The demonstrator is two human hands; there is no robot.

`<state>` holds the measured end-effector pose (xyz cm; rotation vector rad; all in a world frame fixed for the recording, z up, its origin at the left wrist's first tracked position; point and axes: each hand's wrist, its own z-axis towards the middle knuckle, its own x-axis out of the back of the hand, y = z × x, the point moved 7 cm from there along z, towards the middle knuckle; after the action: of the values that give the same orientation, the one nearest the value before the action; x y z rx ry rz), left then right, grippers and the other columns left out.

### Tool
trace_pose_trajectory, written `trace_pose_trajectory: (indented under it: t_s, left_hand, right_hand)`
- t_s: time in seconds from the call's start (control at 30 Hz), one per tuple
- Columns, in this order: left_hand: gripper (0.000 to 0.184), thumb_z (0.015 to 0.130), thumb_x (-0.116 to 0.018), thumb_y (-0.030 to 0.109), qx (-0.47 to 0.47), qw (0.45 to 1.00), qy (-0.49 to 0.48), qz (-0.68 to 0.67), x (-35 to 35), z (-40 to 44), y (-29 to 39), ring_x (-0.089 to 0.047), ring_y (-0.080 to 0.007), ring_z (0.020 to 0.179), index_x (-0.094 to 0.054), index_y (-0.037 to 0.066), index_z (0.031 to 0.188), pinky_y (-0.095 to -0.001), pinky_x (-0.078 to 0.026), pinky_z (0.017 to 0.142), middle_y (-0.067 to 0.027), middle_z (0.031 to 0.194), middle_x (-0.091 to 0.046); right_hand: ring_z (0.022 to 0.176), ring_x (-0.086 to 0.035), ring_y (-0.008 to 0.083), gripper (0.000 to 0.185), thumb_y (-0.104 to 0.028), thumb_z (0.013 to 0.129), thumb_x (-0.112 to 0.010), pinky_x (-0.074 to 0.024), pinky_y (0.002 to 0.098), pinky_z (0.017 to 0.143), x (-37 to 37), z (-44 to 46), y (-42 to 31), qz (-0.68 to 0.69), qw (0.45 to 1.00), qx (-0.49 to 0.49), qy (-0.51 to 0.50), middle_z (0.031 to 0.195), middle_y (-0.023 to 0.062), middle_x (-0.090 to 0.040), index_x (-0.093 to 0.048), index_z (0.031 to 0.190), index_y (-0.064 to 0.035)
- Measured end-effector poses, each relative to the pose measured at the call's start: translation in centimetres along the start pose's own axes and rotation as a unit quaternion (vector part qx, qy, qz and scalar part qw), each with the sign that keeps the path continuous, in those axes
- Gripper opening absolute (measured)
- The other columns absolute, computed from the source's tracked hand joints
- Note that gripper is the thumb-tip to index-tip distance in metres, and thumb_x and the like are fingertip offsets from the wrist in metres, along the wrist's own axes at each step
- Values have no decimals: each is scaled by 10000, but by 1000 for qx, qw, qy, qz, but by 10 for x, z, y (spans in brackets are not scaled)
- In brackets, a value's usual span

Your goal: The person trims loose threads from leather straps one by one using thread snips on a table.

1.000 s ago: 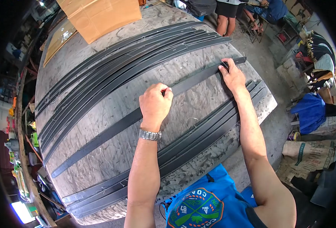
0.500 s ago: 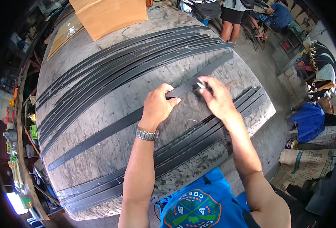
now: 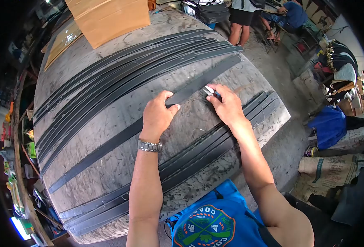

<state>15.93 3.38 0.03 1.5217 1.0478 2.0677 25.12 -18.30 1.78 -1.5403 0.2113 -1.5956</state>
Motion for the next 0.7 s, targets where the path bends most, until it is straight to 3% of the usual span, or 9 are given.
trace_pose_trajectory:
  t_s: [0.2, 0.33, 0.5, 0.6, 0.7]
  left_hand:
    - [445, 810, -840, 181, -27, 999, 23, 16, -1, 0, 0, -700, -318, 1104, -699, 68, 1216, -419, -547, 930, -145, 1178, -734]
    - [423, 815, -831, 194, -93, 991, 71, 61, -2, -3, 14, -686, -312, 1016, -721, 110, 1215, -428, -549, 881, -102, 1168, -706]
    - [324, 873, -781, 209, -130, 979, 105, 117, -4, -2, 18, -688, -306, 983, -749, 135, 1187, -423, -546, 870, -90, 1131, -728]
    - [271, 936, -716, 220, -114, 982, 70, 130, -3, 3, 18, -693, -321, 996, -749, 122, 1187, -435, -543, 871, -122, 1066, -755]
    - [280, 976, -668, 242, 9, 993, -57, 103, 0, -3, 22, -698, -342, 1009, -735, 103, 1209, -444, -543, 874, -159, 1017, -760]
  right_hand:
    - [1069, -676, 344, 360, -190, 906, -734, -535, 443, 922, -7, 2, -3, -48, 998, 28, 1, 1099, 128, -706, -703, 1256, -112]
    - [1110, -662, 344, 376, -223, 898, -736, -527, 443, 949, -14, 12, -10, -67, 996, 56, -18, 1132, 127, -703, -707, 1251, -95]
    - [1095, -668, 340, 387, -210, 903, -746, -526, 422, 941, -14, 17, -8, -28, 998, 31, -42, 1152, 139, -700, -697, 1265, -81]
    - [1077, -674, 323, 407, -186, 913, -754, -522, 388, 932, -12, 11, -7, -2, 999, 16, -41, 1162, 135, -698, -680, 1298, -76]
    - [1069, -679, 302, 398, -152, 919, -750, -522, 373, 944, -11, 2, -13, 50, 998, 6, -38, 1195, 133, -699, -677, 1300, -67]
